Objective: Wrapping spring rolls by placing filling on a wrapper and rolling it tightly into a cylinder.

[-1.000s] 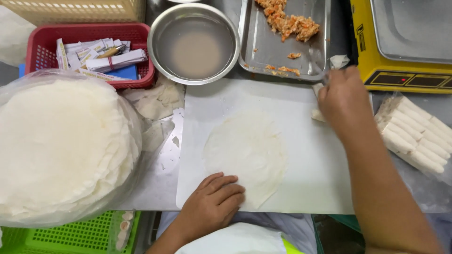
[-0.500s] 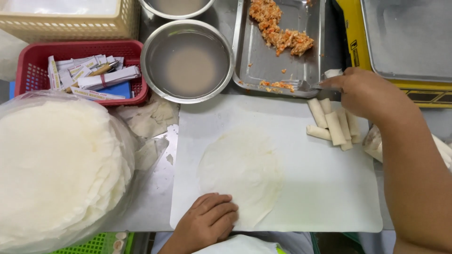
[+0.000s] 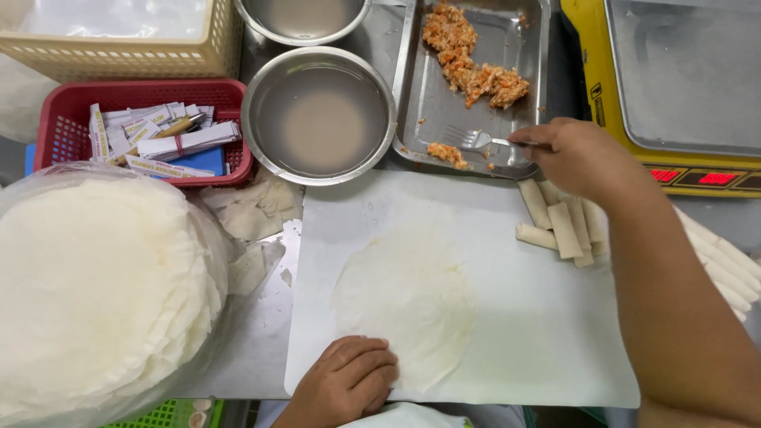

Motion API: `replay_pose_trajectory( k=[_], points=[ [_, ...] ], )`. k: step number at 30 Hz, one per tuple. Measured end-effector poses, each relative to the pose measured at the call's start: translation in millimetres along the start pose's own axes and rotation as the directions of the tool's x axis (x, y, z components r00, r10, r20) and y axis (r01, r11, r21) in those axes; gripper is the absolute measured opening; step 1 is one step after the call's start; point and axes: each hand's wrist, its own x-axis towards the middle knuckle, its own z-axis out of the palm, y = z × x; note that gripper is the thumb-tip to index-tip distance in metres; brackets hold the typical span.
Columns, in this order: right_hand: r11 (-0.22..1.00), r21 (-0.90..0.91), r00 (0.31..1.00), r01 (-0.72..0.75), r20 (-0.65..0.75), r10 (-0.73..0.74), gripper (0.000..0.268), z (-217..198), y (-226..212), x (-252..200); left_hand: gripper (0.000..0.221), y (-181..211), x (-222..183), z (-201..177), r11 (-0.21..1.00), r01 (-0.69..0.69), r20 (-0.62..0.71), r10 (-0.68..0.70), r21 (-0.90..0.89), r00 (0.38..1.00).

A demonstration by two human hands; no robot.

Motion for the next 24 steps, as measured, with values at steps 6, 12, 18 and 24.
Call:
replay_pose_trajectory(
  k=[6,12,18,24],
  points=[
    [0.975,-0.104,0.978,0.195,-0.053,-0.201,0.046,28.6,6.6,27.0,0.005,-0.2,-0.7,0.6,1.000,0.001,-0.011,-0.001,-0.005,1.000],
    [0.965,-0.033,0.965,0.261,-0.025,-0.262,0.046,20.1,14.0,11.9,0.007,3.5,5.2,-6.1,1.000,-0.010,-0.005,0.010,0.004,1.000],
    [0.865,-0.026,0.865,0.501,0.050,-0.499,0.046,51.4,57.0,-64.1,0.014,9.9,9.7,-14.0,0.999,0.039,-0.015,-0.039,-0.003,0.999],
    [0.843,-0.186,0.856,0.504,0.243,-0.457,0.076,187.5,90.5,-112.8,0.009,11.8,-1.1,-2.7,0.987,0.022,-0.127,-0.002,0.158,0.992]
  ],
)
